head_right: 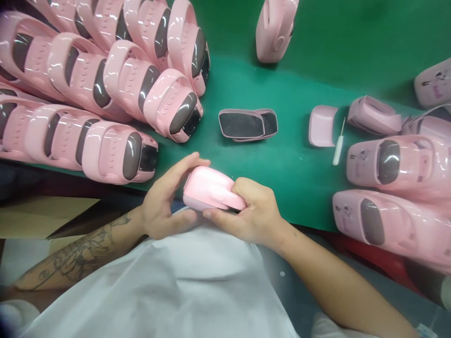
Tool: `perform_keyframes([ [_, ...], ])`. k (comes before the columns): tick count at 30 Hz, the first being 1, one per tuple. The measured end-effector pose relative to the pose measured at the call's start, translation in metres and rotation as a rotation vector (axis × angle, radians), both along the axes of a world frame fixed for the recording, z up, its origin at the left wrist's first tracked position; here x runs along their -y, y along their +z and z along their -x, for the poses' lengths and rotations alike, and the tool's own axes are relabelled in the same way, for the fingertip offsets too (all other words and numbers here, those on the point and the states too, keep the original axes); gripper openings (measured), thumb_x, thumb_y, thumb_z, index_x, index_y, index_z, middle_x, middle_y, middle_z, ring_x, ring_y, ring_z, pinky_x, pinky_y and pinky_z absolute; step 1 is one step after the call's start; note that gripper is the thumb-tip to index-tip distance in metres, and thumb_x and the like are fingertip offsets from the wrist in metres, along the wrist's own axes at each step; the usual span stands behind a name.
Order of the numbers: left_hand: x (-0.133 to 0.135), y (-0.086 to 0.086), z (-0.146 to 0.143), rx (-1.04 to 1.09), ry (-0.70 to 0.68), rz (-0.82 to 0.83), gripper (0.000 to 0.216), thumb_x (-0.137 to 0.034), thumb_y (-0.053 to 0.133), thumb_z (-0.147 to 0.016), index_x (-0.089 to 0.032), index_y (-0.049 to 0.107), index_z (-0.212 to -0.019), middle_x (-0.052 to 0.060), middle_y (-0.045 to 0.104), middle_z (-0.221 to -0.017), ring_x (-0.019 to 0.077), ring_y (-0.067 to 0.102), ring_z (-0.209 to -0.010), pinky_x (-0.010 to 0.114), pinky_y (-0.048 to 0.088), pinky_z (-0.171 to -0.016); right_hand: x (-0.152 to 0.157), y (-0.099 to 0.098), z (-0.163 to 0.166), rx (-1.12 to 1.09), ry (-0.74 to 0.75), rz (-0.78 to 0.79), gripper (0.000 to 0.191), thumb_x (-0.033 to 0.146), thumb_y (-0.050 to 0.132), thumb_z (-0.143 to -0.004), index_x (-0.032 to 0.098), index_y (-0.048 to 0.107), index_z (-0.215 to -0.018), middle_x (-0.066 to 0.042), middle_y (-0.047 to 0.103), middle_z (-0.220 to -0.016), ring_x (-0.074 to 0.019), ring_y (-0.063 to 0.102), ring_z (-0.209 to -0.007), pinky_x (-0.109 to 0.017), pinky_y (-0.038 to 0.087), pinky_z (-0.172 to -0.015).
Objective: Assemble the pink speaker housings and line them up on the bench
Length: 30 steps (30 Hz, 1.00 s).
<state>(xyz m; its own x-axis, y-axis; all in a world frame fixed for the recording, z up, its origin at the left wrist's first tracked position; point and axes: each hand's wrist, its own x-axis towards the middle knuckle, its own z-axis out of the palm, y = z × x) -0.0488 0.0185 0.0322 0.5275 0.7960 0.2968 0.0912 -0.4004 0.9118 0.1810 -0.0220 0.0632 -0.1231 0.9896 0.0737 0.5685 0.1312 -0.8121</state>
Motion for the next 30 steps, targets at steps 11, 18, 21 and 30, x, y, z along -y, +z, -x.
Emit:
perform_keyframes([
  [11, -0.007, 0.019, -0.04, 0.114, 0.372, 0.266, 0.048, -0.061, 0.055, -0.105, -0.02, 0.079, -0.1, 0.008, 0.078, -0.1, 0.0243, 0.071, -0.093, 0.039, 0.055, -0.08, 0.013, 0.009, 0.03, 0.052, -0.212, 0.061, 0.048, 0.048, 0.081, -0.076, 0.026, 0.039, -0.069, 0.007, 0.044, -0.063, -0.0108, 0.038, -0.055, -0.026, 0.034, -0.05],
  [18, 0.002, 0.01, -0.049, 0.126, 0.505, 0.273, 0.063, -0.062, 0.032, -0.112, -0.02, 0.077, -0.1, 0.009, 0.075, -0.098, 0.0222, 0.069, -0.087, 0.038, 0.052, -0.074, 0.012, 0.024, 0.025, 0.164, -0.216, 0.179, 0.044, 0.054, 0.081, -0.079, 0.024, 0.055, -0.098, -0.005, 0.064, -0.094, -0.0215, 0.063, -0.076, -0.034, 0.051, -0.058],
  [21, 0.006, 0.004, -0.049, 0.171, 0.483, 0.264, 0.071, -0.069, 0.024, -0.109, -0.02, 0.076, -0.102, 0.01, 0.071, -0.1, 0.0242, 0.067, -0.091, 0.042, 0.054, -0.08, 0.014, 0.024, 0.026, 0.177, -0.155, 0.121, 0.075, 0.055, 0.079, -0.085, 0.02, 0.05, -0.145, -0.022, 0.056, -0.145, -0.0342, 0.07, -0.112, -0.045, 0.061, -0.075],
  [30, 0.007, 0.007, -0.053, 0.273, 0.339, 0.058, 0.068, -0.066, 0.026, -0.11, -0.02, 0.076, -0.105, 0.011, 0.072, -0.101, 0.0261, 0.069, -0.095, 0.047, 0.055, -0.084, 0.009, 0.036, 0.023, 0.15, -0.037, 0.243, 0.062, 0.041, 0.082, -0.086, 0.029, 0.059, -0.142, -0.01, 0.076, -0.134, -0.0338, 0.078, -0.108, -0.045, 0.064, -0.08],
])
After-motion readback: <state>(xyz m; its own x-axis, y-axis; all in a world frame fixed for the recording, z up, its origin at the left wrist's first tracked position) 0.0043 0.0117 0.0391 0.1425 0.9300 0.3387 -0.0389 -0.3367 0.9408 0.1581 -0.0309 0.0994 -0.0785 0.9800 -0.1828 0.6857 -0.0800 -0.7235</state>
